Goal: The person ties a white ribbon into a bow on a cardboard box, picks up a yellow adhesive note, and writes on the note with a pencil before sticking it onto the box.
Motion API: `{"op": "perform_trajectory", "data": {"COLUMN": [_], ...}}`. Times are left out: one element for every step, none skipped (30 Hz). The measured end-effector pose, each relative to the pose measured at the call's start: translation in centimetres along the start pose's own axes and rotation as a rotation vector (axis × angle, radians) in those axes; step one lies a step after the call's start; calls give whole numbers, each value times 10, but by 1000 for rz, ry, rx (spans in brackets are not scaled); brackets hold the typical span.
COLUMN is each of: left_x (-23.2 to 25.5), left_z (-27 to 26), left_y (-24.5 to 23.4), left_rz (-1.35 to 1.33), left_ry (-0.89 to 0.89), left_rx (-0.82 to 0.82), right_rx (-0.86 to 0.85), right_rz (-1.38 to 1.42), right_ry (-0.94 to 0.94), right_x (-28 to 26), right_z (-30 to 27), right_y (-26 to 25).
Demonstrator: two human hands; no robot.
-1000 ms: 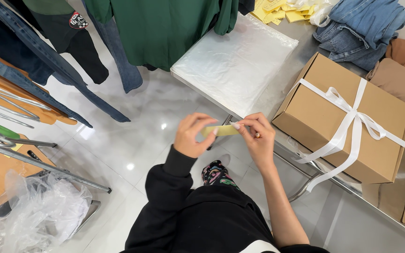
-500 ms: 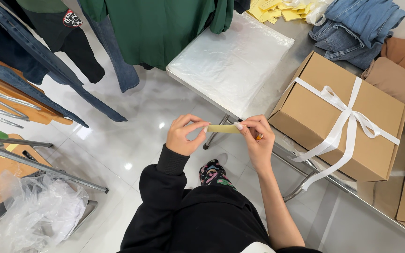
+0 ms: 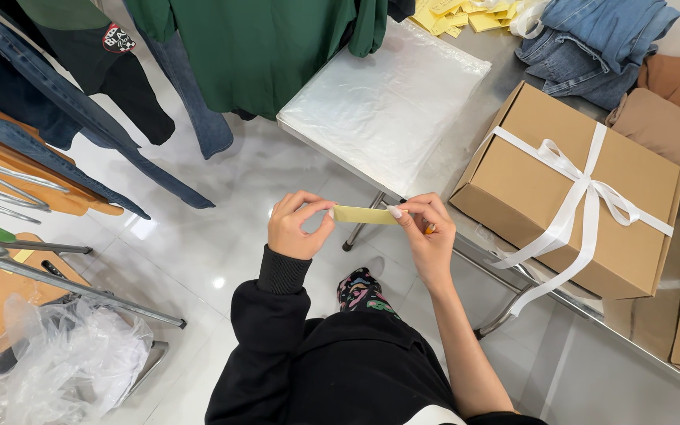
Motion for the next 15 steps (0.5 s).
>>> {"op": "perform_trajectory", "data": {"left_x": [-4,-8,-12,-13,-14,-15,-14,-13,-12,-14,-15,-16,-17,-19,-21], "left_z": [-1,-3,-5,-5,-5,-5,-5,-4,-4,-3,-3,-3,-2,-1,-1], "left_y": [2,2,2,0,-2,-2,-4,-6,-9,-11,-13,-16,-20,-23,-27], "left_rz": [1,5,9,11,8,3,3,21,39,40,55,68,68,20,-28], "left_ry": [0,-12,-23,-23,-35,-47,-47,-46,-46,-47,-48,-49,-50,-76,-102], "left_rx": [1,8,15,17,27,37,39,56,72,73,105,135,135,133,131], "right_rx": [-1,-4,-6,-8,-12,-16,-17,-21,-26,-27,-19,-10,-10,11,32], "right_rz": [1,8,16,18,23,26,26,26,26,26,31,34,33,29,25], "right_ry": [0,12,23,23,23,23,22,29,37,37,47,58,58,70,82], "right_x": [0,0,0,-1,-2,-2,-4,-5,-6,-7,-7,-7,-9,-10,-12], "right_z": [0,0,-1,-1,-1,-1,-2,-2,-3,-4,-4,-5,-3,-2,0], "right_y": [1,3,5,8,11,12,13,15,18,18,18,17,15,12,8]}}
Point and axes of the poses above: each hand's wrist, its own z-axis towards the middle knuckle, its own y-axis out of the palm, x = y × z, the point moved 4 cm from there along z, towards the middle knuckle, and after that the axes turned 3 degrees about x, right-handed, at the moved point
